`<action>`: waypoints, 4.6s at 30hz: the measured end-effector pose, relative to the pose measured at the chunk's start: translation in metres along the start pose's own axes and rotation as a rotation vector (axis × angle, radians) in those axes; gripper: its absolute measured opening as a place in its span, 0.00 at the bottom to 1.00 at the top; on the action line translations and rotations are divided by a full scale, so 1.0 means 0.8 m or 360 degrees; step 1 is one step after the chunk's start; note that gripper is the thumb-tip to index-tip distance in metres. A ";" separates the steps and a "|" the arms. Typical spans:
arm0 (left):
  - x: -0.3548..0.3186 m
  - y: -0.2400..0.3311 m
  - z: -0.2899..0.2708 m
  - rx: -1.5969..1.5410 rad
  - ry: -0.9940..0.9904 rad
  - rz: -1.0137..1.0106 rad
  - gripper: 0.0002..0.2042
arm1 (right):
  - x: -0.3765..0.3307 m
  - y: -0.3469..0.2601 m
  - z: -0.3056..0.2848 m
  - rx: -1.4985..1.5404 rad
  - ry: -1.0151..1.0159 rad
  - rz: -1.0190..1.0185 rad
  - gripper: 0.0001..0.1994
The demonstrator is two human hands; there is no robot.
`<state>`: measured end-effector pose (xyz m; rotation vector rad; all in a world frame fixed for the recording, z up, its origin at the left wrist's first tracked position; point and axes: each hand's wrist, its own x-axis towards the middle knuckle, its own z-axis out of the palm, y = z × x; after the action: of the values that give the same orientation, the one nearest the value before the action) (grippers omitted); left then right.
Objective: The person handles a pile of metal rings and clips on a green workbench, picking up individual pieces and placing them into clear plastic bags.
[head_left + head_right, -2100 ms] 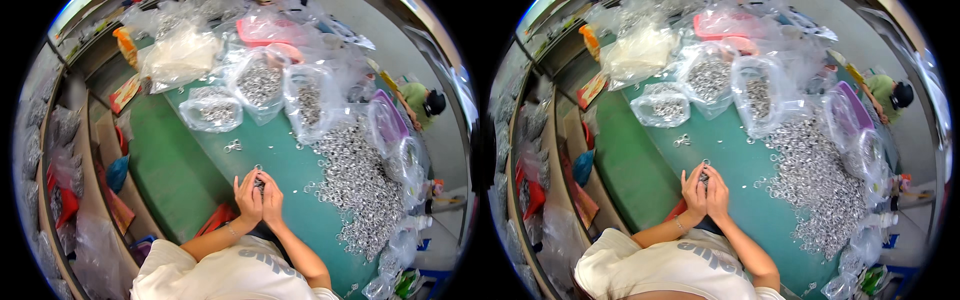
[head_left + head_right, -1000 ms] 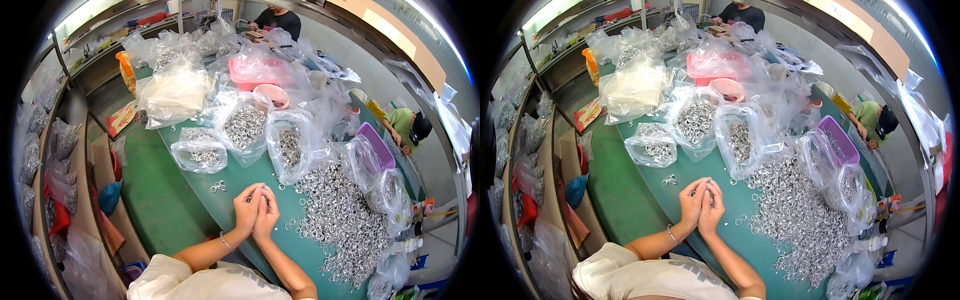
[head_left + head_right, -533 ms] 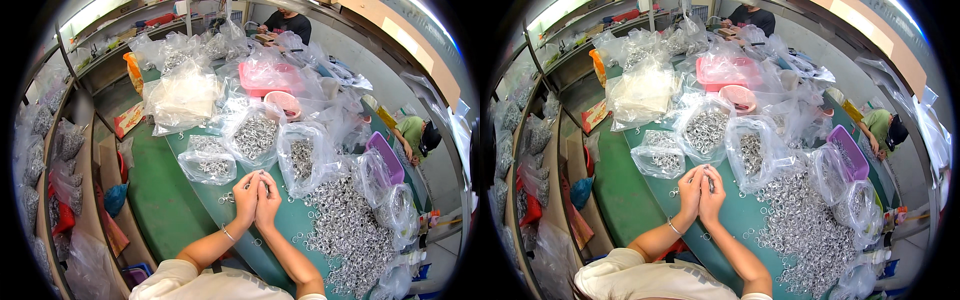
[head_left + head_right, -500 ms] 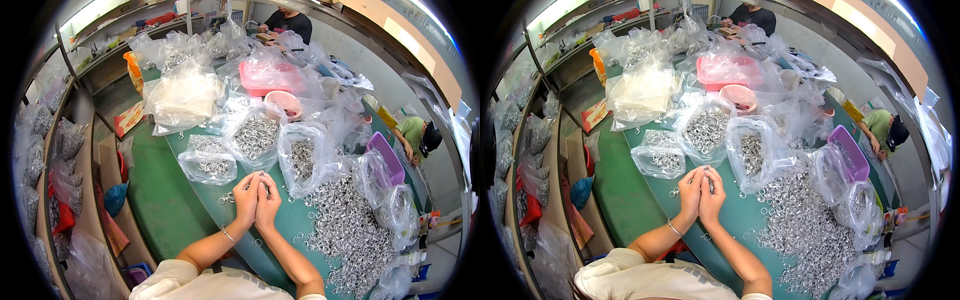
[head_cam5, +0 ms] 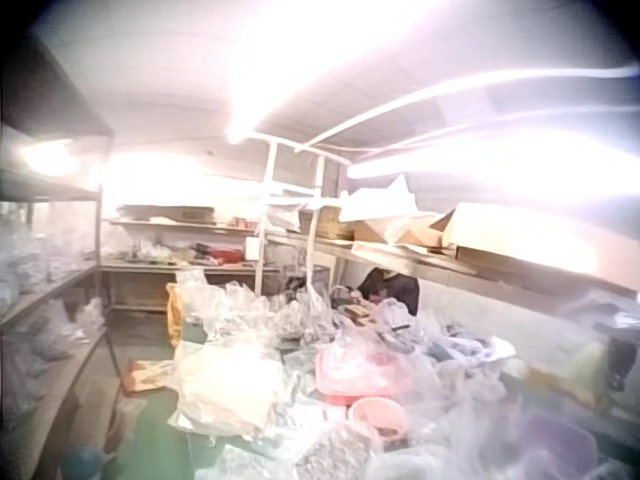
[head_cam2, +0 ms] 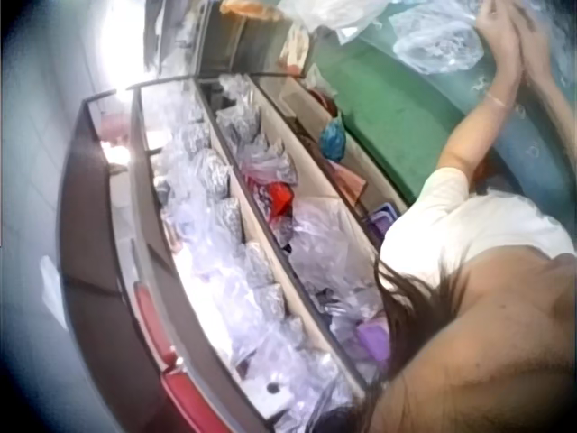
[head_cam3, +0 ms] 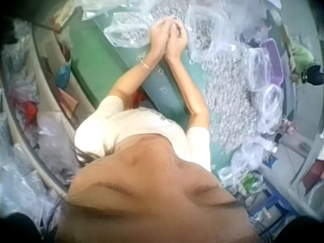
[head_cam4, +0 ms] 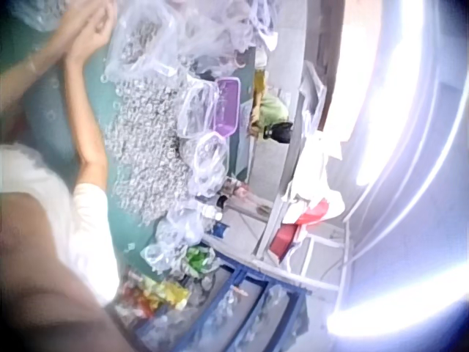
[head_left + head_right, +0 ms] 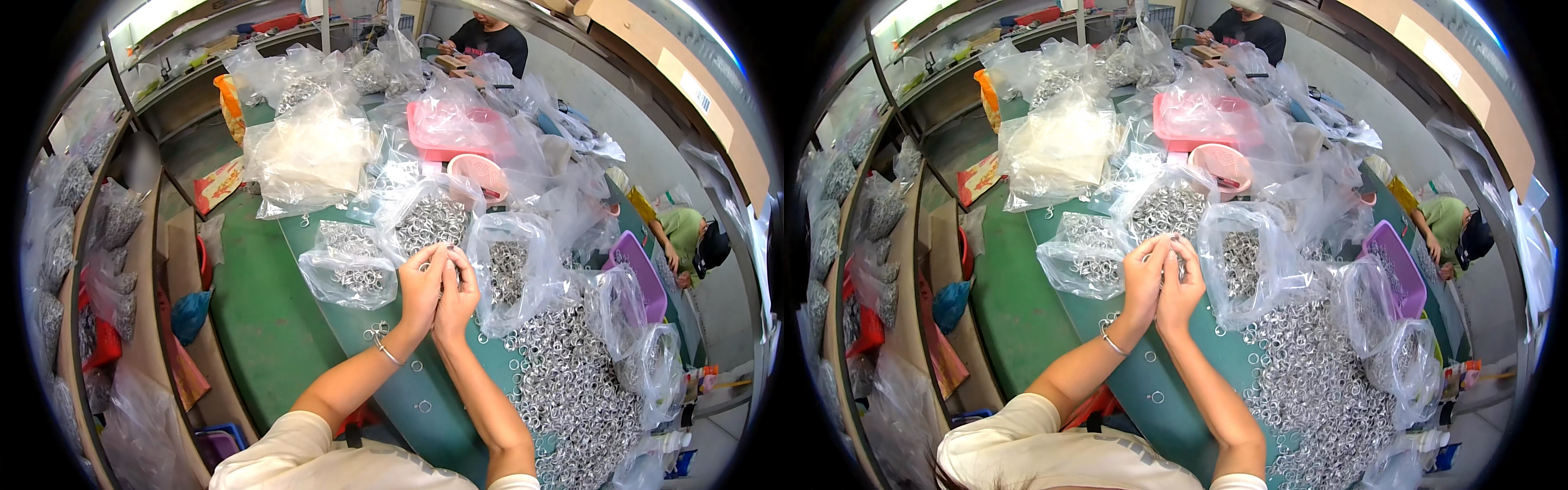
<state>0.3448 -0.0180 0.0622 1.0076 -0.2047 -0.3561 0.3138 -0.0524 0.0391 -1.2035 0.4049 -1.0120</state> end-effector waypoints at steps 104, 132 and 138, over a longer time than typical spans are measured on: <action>0.091 -0.019 -0.029 0.0752 0.0334 0.1535 0.09 | 0.209 0.075 0.018 -0.2301 -0.0522 -0.0136 0.19; 0.092 -0.026 -0.034 0.0830 0.0317 0.1531 0.12 | 0.191 0.057 0.006 0.0175 -0.0283 0.0895 0.12; 0.092 -0.024 -0.027 0.0799 0.0318 0.1544 0.12 | 0.205 0.087 0.010 -0.0464 -0.0449 0.0618 0.13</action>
<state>0.4163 -0.0383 0.0347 1.2974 -0.5851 0.7096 0.4354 -0.1806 0.0180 -1.4367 0.5495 -0.4501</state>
